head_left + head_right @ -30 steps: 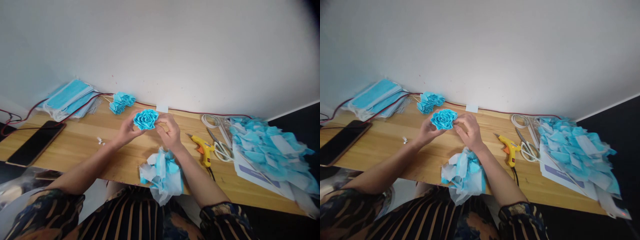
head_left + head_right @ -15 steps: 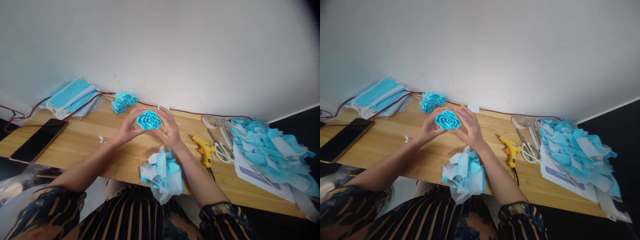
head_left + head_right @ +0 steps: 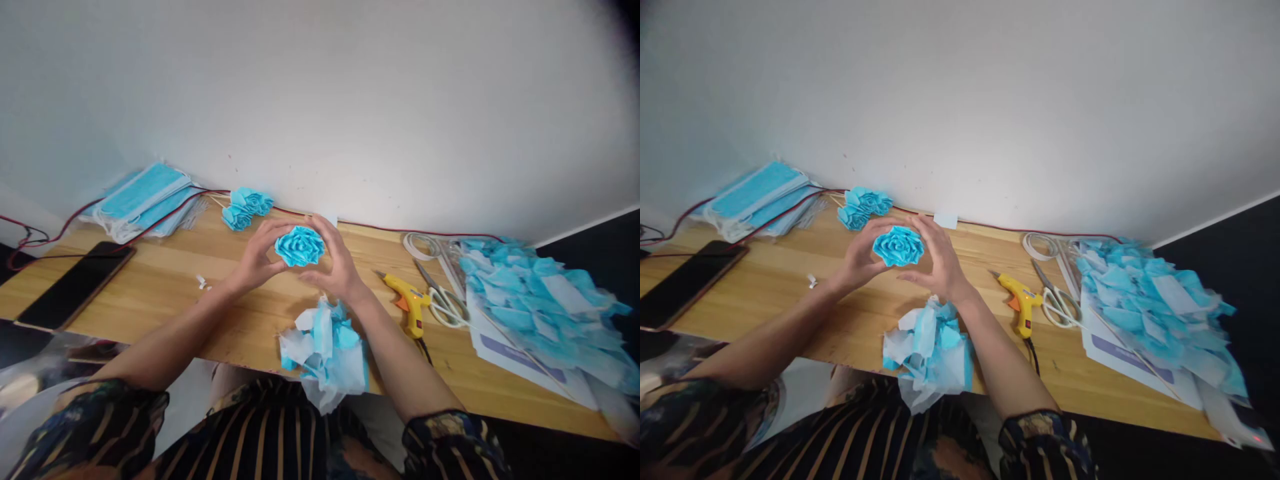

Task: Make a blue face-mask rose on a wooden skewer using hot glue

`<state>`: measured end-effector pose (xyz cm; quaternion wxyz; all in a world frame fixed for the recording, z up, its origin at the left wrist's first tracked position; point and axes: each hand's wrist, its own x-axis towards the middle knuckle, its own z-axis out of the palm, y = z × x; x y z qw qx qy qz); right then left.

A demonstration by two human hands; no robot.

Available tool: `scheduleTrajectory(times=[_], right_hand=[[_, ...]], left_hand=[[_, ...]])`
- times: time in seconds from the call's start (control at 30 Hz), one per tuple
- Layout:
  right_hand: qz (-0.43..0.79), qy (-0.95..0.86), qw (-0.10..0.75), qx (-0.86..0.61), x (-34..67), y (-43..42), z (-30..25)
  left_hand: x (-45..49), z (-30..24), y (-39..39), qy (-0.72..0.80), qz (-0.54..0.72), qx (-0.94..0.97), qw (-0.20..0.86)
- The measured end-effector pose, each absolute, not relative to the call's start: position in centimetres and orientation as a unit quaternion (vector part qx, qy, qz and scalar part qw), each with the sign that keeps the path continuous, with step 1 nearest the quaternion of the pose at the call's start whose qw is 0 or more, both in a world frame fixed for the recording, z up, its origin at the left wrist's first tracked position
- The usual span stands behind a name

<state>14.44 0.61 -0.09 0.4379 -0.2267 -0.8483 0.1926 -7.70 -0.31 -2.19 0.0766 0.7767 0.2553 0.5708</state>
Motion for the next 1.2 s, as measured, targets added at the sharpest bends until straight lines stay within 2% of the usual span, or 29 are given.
scheduleTrajectory(times=[0.1, 0.23, 0.37, 0.57, 0.83, 1.07, 1.2], right_hand=[[0.224, -0.828, 0.458, -0.234, 13.7, 0.3, -0.6], [0.254, -0.803, 0.482, -0.241, 13.5, 0.1, -0.8], [0.333, -0.729, 0.530, -0.276, 13.9, 0.8, -1.5], [0.472, -0.595, 0.586, -0.284, 14.3, 2.1, -2.6], [0.499, -0.576, 0.586, -0.275, 13.9, 1.7, -2.2], [0.506, -0.582, 0.574, -0.276, 13.6, 1.5, -2.6], [0.517, -0.582, 0.567, -0.269, 13.5, 1.5, -2.5]], left_hand=[[-7.3, -2.0, -0.6, 0.267, 0.546, 0.793, 0.037], [-7.1, -1.9, -1.0, 0.287, 0.525, 0.800, 0.038], [-7.2, -1.8, -1.2, 0.335, 0.504, 0.793, 0.070], [-7.4, -1.6, -1.2, 0.361, 0.545, 0.738, 0.166], [-6.7, -1.9, -1.2, 0.384, 0.543, 0.705, 0.247], [-6.3, -1.7, -1.6, 0.413, 0.475, 0.692, 0.352], [-6.1, -1.6, -1.7, 0.418, 0.498, 0.657, 0.381]])
